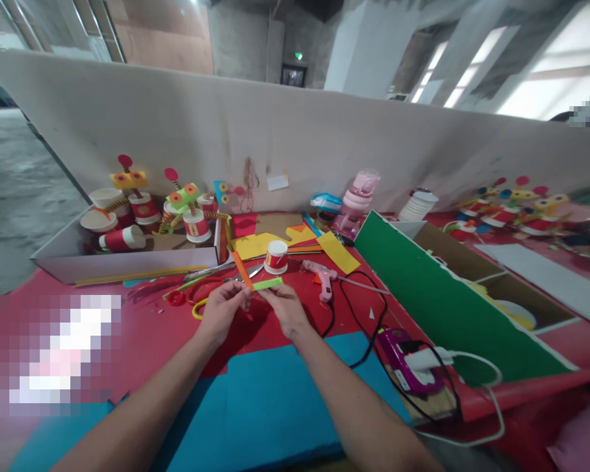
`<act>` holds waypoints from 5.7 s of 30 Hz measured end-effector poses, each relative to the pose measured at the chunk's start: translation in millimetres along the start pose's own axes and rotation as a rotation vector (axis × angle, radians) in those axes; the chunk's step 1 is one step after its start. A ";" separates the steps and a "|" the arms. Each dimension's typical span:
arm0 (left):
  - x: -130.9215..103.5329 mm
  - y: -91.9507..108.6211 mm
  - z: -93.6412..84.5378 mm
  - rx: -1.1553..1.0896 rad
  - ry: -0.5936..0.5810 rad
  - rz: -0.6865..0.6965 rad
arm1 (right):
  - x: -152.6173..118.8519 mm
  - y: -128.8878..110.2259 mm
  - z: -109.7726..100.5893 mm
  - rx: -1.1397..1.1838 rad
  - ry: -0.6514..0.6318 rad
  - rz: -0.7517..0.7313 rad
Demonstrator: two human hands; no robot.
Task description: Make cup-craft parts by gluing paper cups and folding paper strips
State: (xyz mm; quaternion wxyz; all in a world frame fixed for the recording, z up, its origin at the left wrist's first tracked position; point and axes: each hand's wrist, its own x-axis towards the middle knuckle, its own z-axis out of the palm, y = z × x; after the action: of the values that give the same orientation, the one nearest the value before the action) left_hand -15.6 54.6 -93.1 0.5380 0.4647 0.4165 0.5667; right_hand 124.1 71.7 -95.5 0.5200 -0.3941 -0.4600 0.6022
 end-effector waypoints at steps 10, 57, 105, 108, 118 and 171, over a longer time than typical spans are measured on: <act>0.5 0.8 1.6 0.079 0.019 0.005 | -2.9 -0.3 2.0 0.001 -0.018 -0.045; -3.7 5.0 2.7 0.161 0.040 0.023 | -2.2 2.0 3.7 -0.097 0.108 -0.045; 1.5 -1.0 -2.7 0.334 0.067 0.094 | -2.8 -6.1 -3.2 -0.493 0.014 -0.168; 1.8 -1.1 -2.4 0.343 0.068 0.116 | -2.7 -6.9 -4.4 -0.525 -0.005 -0.176; 1.0 -3.4 0.8 0.263 0.131 0.054 | -3.9 -0.2 0.9 -0.394 -0.010 -0.177; 2.8 0.1 -2.7 0.038 -0.003 -0.052 | -0.3 -1.3 -3.1 -0.136 -0.026 -0.093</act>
State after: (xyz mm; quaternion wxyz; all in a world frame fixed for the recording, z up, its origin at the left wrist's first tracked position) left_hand -18.2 57.5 -93.4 0.5442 0.4646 0.4384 0.5439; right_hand 127.4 71.9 -95.1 0.5133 -0.3990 -0.5243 0.5500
